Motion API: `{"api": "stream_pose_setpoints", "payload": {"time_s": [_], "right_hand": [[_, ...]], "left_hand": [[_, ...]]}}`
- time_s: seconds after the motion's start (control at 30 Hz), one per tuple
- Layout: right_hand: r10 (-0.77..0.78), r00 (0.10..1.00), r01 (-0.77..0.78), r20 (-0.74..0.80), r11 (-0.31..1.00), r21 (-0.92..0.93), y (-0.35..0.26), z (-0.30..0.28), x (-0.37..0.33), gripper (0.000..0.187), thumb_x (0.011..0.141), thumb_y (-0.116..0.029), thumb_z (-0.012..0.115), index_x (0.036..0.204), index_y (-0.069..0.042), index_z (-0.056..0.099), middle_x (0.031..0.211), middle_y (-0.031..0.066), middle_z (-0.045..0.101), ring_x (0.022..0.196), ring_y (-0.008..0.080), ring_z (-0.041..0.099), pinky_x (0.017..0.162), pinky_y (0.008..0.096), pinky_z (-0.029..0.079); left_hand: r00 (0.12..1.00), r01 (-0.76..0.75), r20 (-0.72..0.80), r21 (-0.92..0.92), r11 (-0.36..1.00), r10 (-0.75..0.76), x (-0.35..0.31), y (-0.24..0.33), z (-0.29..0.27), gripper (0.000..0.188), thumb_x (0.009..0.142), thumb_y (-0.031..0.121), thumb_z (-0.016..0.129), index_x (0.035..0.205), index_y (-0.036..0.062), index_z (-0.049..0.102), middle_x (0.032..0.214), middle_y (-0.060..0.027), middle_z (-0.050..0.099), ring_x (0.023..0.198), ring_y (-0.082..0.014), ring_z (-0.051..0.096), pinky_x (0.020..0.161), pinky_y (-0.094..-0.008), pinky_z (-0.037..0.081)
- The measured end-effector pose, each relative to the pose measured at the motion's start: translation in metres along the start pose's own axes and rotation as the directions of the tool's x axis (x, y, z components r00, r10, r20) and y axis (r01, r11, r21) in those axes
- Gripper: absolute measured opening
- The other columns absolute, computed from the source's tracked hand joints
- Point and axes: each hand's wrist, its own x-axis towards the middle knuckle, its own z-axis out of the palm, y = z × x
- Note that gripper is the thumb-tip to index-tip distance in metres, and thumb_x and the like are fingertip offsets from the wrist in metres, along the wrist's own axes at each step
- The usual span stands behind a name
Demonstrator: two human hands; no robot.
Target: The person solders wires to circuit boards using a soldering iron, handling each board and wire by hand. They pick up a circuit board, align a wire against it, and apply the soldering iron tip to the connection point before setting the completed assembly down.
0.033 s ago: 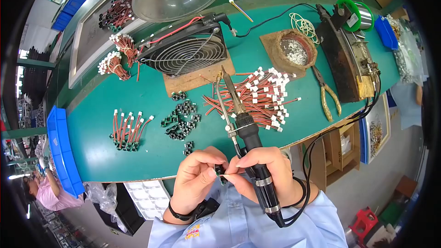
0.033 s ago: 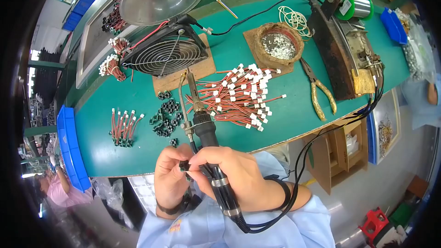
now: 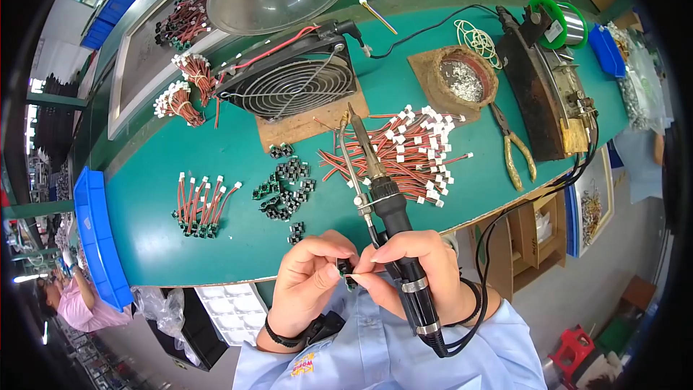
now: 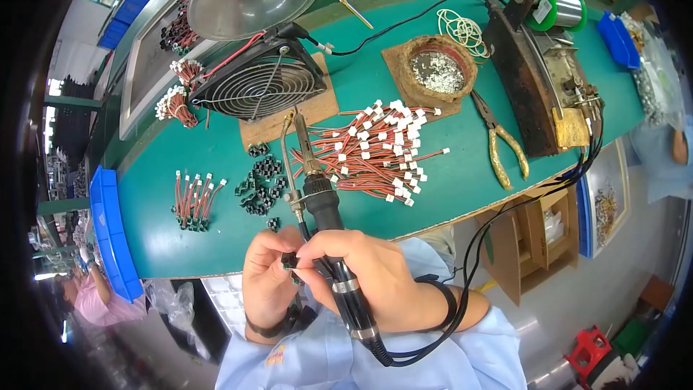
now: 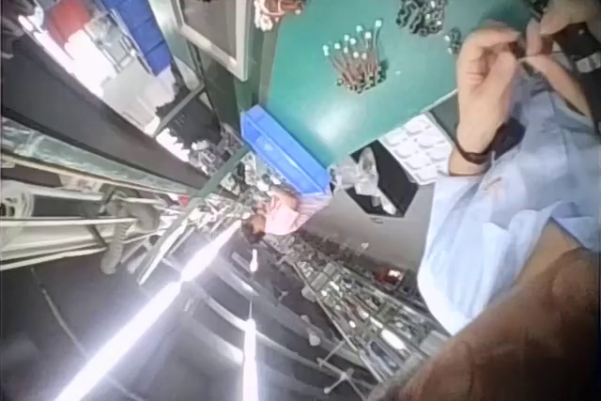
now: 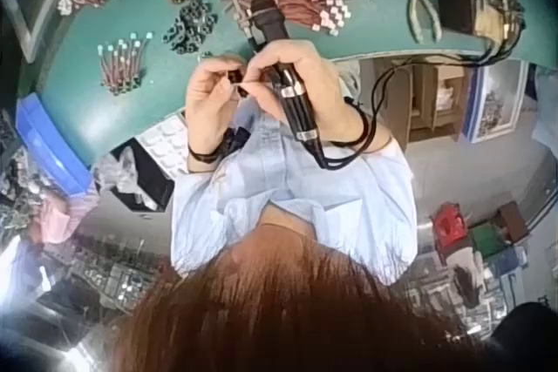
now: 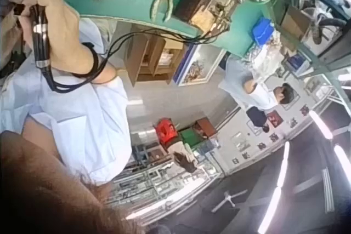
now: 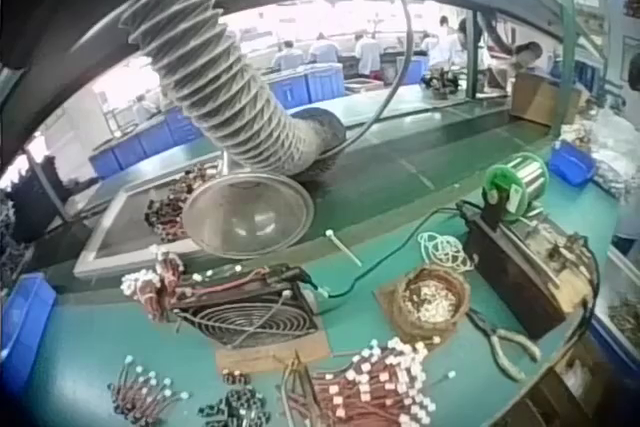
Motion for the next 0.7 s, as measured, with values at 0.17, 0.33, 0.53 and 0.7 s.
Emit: {"api": "stream_pose_setpoints", "payload": {"time_s": [0.17, 0.33, 0.53, 0.7], "right_hand": [[0.008, 1.0, -0.008, -0.004, 1.0, 0.01, -0.0005, -0.0007, 0.0005, 0.041, 0.072, 0.003, 0.072, 0.1, -0.002, 0.042, 0.077, 0.0121, 0.064, 0.068, 0.0166, 0.066, 0.059, 0.0268, 0.053], [0.016, 1.0, -0.016, -0.003, 1.0, 0.02, -0.0002, -0.0006, -0.0005, 0.039, 0.073, 0.002, 0.072, 0.099, -0.002, 0.043, 0.077, 0.0117, 0.065, 0.068, 0.0167, 0.066, 0.059, 0.0268, 0.053], [-0.016, 1.0, 0.016, -0.01, 1.0, 0.003, -0.0003, -0.0031, 0.0036, 0.038, 0.071, 0.002, 0.073, 0.098, -0.001, 0.046, 0.077, 0.0109, 0.065, 0.068, 0.0178, 0.067, 0.059, 0.027, 0.053], [-0.016, 1.0, 0.016, -0.014, 1.0, 0.01, 0.0, -0.004, 0.004, 0.037, 0.07, 0.003, 0.073, 0.097, -0.001, 0.049, 0.077, 0.0105, 0.065, 0.069, 0.0185, 0.068, 0.059, 0.0269, 0.053]], "left_hand": [[1.0, 0.001, -0.005, 0.003, 1.0, -0.001, 0.0, 0.0002, 0.0003, 0.018, 0.088, 0.012, 0.057, 0.101, -0.0001, 0.054, 0.097, -0.011, 0.055, 0.091, -0.0196, 0.052, 0.083, -0.0329, 0.04], [1.0, -0.013, -0.005, 0.02, 1.0, 0.013, -0.0002, -0.0004, -0.0001, 0.017, 0.088, 0.011, 0.057, 0.1, -0.0004, 0.054, 0.097, -0.0116, 0.054, 0.091, -0.0197, 0.052, 0.082, -0.033, 0.04], [1.0, -0.019, -0.012, 0.02, 1.0, 0.019, 0.0004, -0.0009, 0.0009, 0.017, 0.088, 0.011, 0.057, 0.1, -0.0002, 0.054, 0.096, -0.0119, 0.054, 0.089, -0.0199, 0.053, 0.082, -0.0329, 0.041], [1.0, -0.023, -0.017, 0.04, 0.999, 0.023, -0.0001, -0.0025, -0.0004, 0.017, 0.087, 0.01, 0.058, 0.1, -0.0001, 0.055, 0.096, -0.0121, 0.055, 0.089, -0.0201, 0.053, 0.081, -0.0328, 0.042]]}}
